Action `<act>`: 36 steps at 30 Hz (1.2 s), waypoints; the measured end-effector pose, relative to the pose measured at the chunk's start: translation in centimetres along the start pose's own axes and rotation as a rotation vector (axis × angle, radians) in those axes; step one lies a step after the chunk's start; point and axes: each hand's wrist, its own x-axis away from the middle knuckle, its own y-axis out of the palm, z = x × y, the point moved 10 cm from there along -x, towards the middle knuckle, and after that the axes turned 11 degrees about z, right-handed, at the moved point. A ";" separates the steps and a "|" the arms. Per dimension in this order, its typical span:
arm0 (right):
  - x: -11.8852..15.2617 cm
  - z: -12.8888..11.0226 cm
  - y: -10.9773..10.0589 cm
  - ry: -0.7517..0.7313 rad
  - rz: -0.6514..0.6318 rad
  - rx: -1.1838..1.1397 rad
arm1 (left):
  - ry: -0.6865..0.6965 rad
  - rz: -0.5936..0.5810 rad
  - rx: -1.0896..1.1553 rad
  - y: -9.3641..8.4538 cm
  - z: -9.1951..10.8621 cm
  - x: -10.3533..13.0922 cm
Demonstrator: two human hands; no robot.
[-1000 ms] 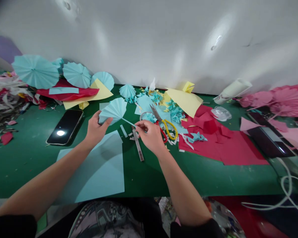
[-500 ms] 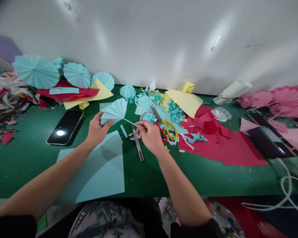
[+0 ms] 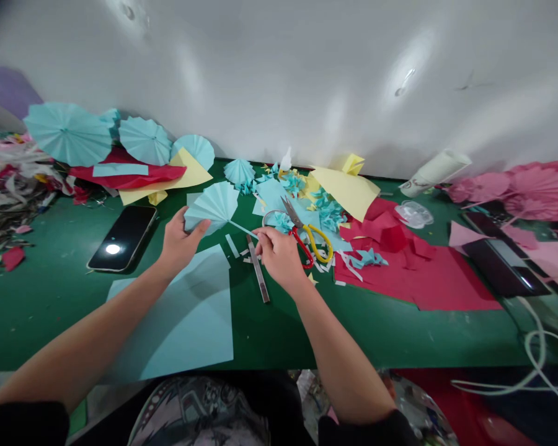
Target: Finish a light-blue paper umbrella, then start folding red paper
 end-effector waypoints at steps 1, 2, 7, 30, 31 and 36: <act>0.0 0.0 0.1 0.004 -0.011 0.003 | -0.007 0.008 -0.004 -0.1 -0.1 -0.1; 0.0 0.1 0.1 0.015 -0.017 0.002 | -0.012 0.012 -0.004 -0.2 -0.2 -0.2; 0.1 0.6 0.2 0.079 -0.033 -0.058 | -0.013 0.006 0.018 -0.2 -0.3 -0.3; -1.2 1.2 -2.6 0.165 0.155 -0.754 | -0.450 0.087 0.642 1.0 -5.0 -0.4; -1.3 1.2 -2.6 0.173 0.155 -0.795 | -0.454 0.078 0.660 1.1 -4.9 -0.3; -1.3 1.1 -2.8 0.176 0.178 -0.910 | -0.457 0.050 0.688 1.5 -4.7 -0.1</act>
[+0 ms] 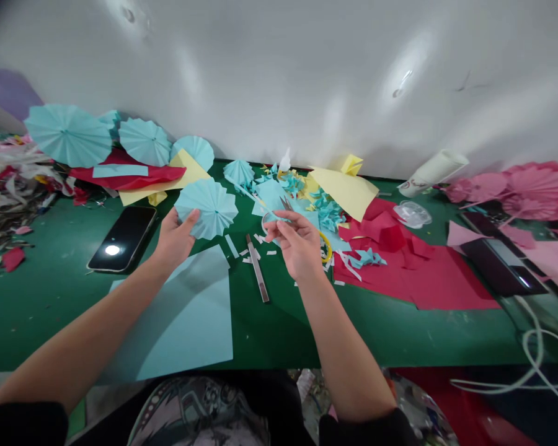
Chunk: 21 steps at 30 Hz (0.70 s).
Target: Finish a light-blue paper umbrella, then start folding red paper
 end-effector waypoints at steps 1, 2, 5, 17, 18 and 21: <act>0.0 0.0 -0.1 0.002 0.010 -0.010 | -0.002 -0.006 0.007 0.0 -0.1 0.0; -0.1 0.0 -0.3 0.003 0.024 -0.018 | -0.005 -0.013 0.017 0.1 -0.1 0.0; -0.2 -0.4 -0.8 -0.036 0.069 -0.022 | -0.023 -0.021 0.014 0.2 -0.2 0.1; 0.3 -1.9 -1.3 -0.275 0.160 0.258 | -0.005 -0.015 -0.077 0.1 0.0 0.1; 0.3 -2.2 -1.4 -0.313 0.173 0.256 | 0.002 -0.016 -0.081 0.1 0.1 0.1; 0.9 -3.7 -1.3 -0.451 0.165 0.231 | 0.016 -0.018 -0.106 0.1 0.2 0.2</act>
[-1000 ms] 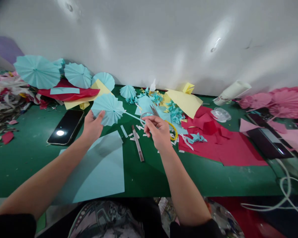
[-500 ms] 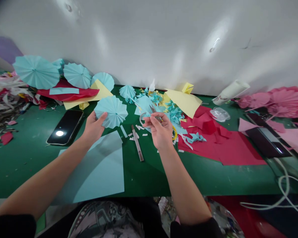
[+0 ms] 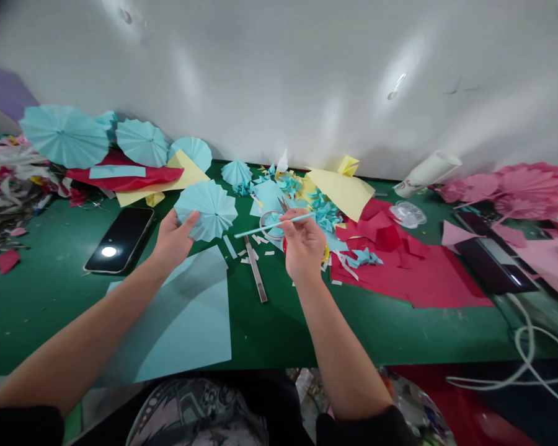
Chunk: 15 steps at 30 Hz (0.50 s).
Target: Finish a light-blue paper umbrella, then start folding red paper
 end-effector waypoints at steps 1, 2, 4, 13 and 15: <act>0.1 -0.5 0.1 -0.037 -0.019 0.004 | 0.003 -0.003 -0.009 0.0 0.0 0.0; 0.3 -0.9 0.4 -0.071 -0.049 0.040 | 0.004 -0.004 -0.016 0.0 0.0 0.1; 0.9 -1.8 1.1 -0.183 -0.122 0.218 | 0.009 -0.014 -0.039 0.2 -0.1 0.3; 5.2 -0.2 6.0 -0.642 -0.486 0.927 | 0.095 -0.081 -0.098 1.4 -0.8 1.6; 5.4 0.1 6.0 -0.659 -0.485 0.943 | 0.130 -0.069 -0.139 1.4 -0.6 1.7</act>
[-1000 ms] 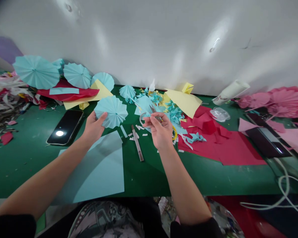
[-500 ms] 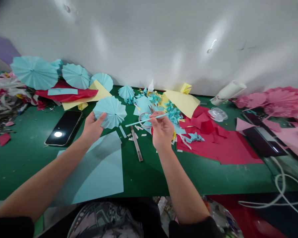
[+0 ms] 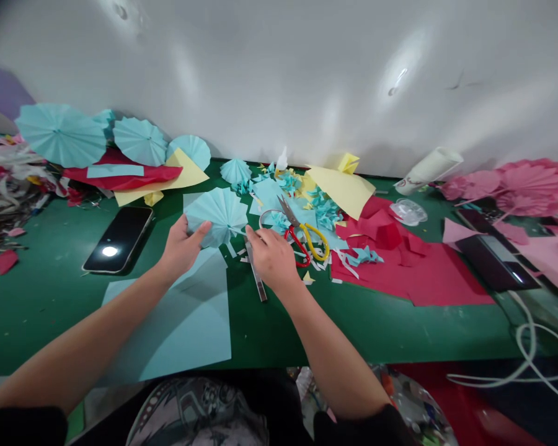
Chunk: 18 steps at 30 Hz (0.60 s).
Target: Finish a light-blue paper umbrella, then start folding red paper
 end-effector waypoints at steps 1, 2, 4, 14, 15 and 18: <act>0.1 0.0 0.0 0.002 0.004 0.008 | 0.012 0.010 -0.028 -0.1 0.1 0.0; 0.2 0.1 0.0 0.006 0.007 0.017 | 0.025 0.024 -0.066 -0.2 0.3 0.1; 0.3 0.2 0.0 0.025 0.005 0.034 | 0.060 0.044 -0.173 -0.5 1.0 0.2; 0.4 1.0 0.7 0.258 -0.033 -0.234 | 0.463 -0.243 -0.443 2.9 4.9 2.7; 0.5 1.4 0.9 0.341 -0.045 -0.298 | 0.491 -0.281 -0.451 3.3 4.8 3.0; 1.5 2.8 2.3 0.658 -0.141 -0.546 | 0.558 -0.336 -0.470 3.8 4.8 3.6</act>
